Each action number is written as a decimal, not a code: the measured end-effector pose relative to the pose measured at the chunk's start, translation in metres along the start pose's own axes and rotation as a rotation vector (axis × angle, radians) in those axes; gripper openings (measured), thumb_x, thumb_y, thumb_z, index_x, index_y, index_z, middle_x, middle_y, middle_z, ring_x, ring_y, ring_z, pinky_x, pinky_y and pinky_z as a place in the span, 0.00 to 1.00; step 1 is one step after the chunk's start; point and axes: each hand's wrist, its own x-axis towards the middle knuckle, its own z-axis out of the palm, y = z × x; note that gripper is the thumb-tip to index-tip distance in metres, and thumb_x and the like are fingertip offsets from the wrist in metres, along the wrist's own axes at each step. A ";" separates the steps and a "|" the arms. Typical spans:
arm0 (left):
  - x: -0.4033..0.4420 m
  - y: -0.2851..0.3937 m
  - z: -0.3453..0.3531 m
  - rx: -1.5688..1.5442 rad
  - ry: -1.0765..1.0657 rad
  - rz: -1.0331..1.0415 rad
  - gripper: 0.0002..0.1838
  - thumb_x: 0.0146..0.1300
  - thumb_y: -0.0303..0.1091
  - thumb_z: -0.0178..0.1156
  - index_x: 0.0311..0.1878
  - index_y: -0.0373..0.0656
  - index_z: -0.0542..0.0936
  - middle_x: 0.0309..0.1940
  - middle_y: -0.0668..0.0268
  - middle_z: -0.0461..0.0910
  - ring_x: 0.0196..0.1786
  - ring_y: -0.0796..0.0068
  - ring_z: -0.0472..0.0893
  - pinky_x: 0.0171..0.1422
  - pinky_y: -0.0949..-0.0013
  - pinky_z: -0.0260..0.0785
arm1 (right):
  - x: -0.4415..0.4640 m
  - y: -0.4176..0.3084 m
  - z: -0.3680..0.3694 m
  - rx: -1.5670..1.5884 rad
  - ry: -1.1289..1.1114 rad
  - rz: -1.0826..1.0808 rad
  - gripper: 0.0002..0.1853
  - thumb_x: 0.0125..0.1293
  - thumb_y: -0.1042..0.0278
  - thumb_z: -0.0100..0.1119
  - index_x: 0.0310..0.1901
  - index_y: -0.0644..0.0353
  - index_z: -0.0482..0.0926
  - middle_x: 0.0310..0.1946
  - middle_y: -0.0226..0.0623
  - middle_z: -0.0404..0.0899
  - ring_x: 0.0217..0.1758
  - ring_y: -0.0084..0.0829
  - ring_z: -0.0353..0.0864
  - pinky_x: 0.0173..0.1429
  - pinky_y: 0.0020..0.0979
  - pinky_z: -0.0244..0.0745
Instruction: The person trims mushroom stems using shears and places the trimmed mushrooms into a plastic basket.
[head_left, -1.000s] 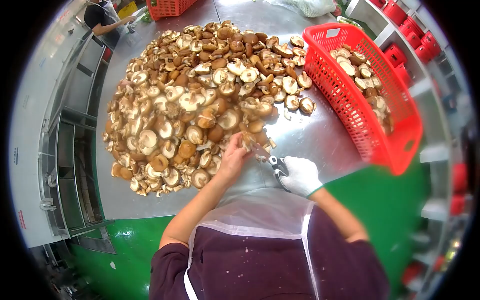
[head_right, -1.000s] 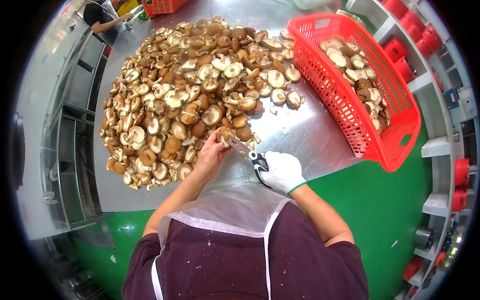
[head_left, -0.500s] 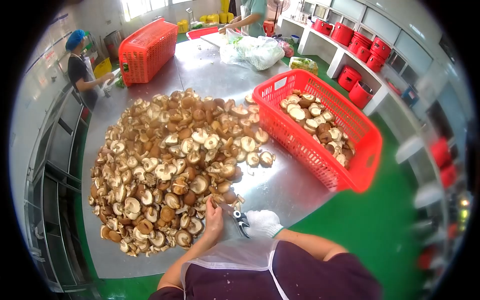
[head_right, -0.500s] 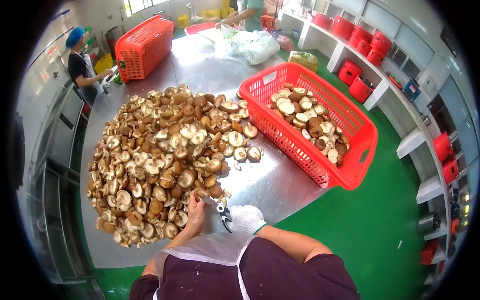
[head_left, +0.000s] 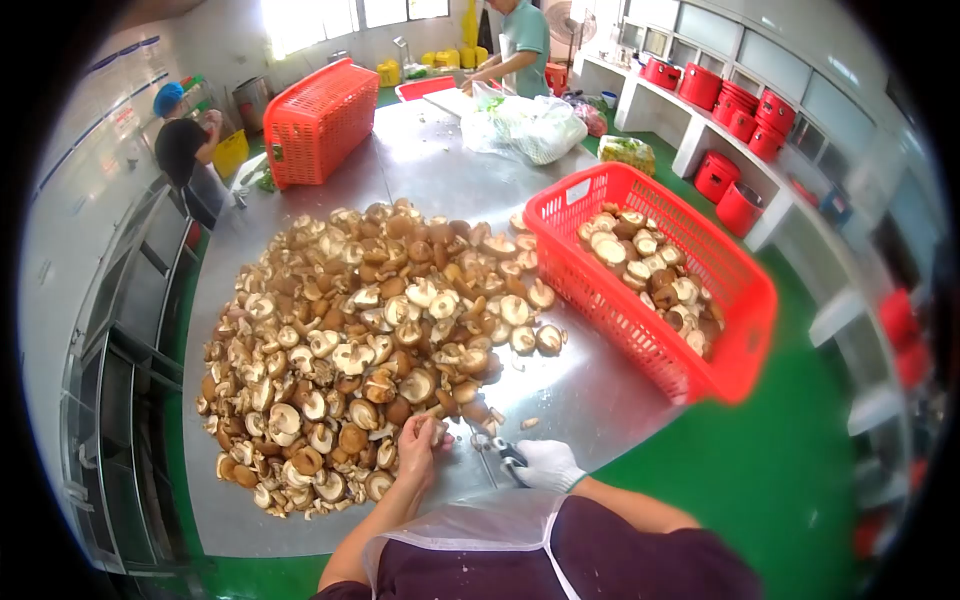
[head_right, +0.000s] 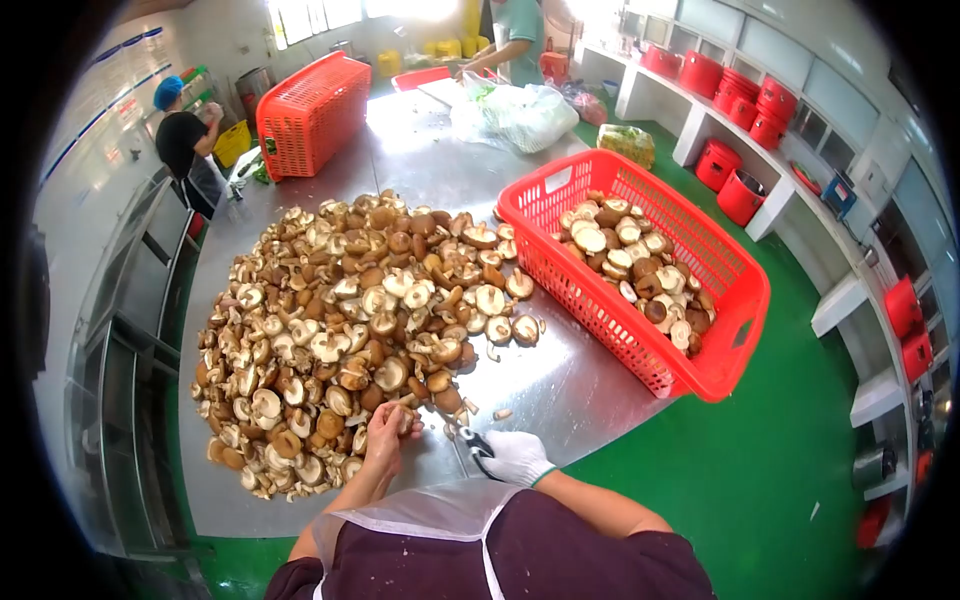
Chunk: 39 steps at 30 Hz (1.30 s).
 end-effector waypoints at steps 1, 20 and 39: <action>0.000 0.003 -0.001 -0.011 0.008 -0.046 0.10 0.74 0.37 0.48 0.51 0.43 0.70 0.37 0.59 0.80 0.30 0.72 0.80 0.30 0.73 0.74 | -0.001 0.009 0.003 0.002 0.015 0.039 0.24 0.63 0.41 0.52 0.31 0.58 0.78 0.29 0.48 0.81 0.35 0.50 0.81 0.41 0.46 0.74; 0.064 0.134 0.267 0.496 -0.554 0.510 0.31 0.70 0.43 0.54 0.70 0.41 0.58 0.59 0.53 0.72 0.59 0.57 0.75 0.61 0.59 0.70 | -0.001 0.099 0.059 0.749 0.533 0.191 0.08 0.57 0.63 0.65 0.31 0.59 0.81 0.20 0.37 0.79 0.23 0.26 0.79 0.34 0.31 0.76; 0.090 0.089 0.002 1.215 -0.004 0.818 0.06 0.62 0.33 0.61 0.42 0.47 0.78 0.31 0.64 0.81 0.32 0.70 0.81 0.35 0.66 0.71 | 0.000 0.088 0.054 1.271 0.435 0.252 0.12 0.68 0.63 0.54 0.29 0.59 0.75 0.16 0.26 0.70 0.17 0.18 0.68 0.21 0.23 0.62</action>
